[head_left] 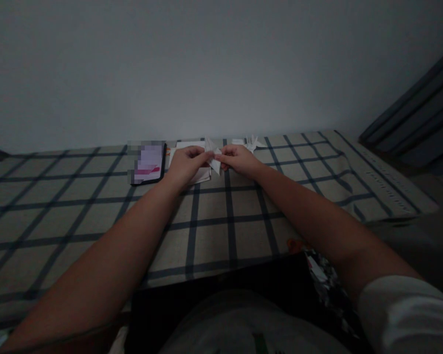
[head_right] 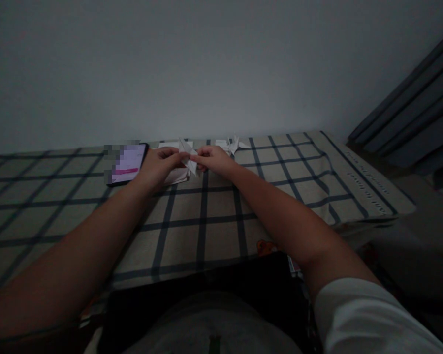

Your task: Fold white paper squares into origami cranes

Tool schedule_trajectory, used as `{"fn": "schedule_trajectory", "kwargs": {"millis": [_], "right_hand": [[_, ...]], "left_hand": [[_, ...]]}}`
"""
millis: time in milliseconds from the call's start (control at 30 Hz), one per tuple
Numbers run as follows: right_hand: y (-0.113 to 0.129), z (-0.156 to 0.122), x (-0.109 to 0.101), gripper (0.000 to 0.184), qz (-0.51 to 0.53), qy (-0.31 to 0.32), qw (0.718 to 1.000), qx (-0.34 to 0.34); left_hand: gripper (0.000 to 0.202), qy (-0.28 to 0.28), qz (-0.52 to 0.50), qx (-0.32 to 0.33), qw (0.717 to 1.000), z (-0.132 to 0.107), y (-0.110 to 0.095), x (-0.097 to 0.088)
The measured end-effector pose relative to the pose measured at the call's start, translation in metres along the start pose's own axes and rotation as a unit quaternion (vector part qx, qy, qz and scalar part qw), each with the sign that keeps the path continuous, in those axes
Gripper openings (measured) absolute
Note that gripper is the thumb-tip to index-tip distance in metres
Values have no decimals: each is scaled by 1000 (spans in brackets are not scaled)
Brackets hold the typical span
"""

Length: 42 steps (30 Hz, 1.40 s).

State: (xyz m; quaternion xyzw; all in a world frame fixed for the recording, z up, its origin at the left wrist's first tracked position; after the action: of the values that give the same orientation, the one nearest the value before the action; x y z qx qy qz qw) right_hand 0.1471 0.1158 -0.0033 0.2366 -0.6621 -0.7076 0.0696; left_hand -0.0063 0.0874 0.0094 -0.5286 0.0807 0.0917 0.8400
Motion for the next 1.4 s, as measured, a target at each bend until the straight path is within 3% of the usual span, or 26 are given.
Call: {"fn": "schedule_trajectory", "kwargs": {"millis": [167, 300, 433, 700, 1000, 1233, 1400], "right_hand": [[2, 0, 3, 24, -12, 16, 1000, -19], [4, -3, 6, 28, 28, 49, 998, -20], [6, -5, 7, 30, 11, 53, 999, -10], [10, -6, 0, 28, -36, 4, 999, -35], [5, -5, 7, 28, -32, 41, 999, -5], [4, -5, 6, 26, -61, 44, 997, -19], [5, -5, 8, 24, -74, 48, 996, -17]], "left_hand": [[37, 33, 57, 38, 997, 2, 0, 0], [32, 0, 49, 62, 997, 2, -6, -4], [31, -19, 24, 50, 998, 1, -8, -5], [38, 9, -2, 3, 1000, 0, 0, 1], [33, -25, 36, 34, 998, 2, -3, -6], [34, -33, -17, -7, 999, 2, 6, -3], [38, -34, 5, -2, 999, 0, 1, -5]]}}
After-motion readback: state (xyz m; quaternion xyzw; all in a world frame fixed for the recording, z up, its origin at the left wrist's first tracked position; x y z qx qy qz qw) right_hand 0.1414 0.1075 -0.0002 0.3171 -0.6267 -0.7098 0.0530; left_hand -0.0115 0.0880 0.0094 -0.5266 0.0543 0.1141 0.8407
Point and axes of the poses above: each hand's wrist, its own z-axis towards the middle knuckle, its own x-axis out of the palm, y = z × x, the point moved 7 cm from there along z, towards the middle knuckle, and after that the axes turned 11 degrees about x, right-handed, at the moved point
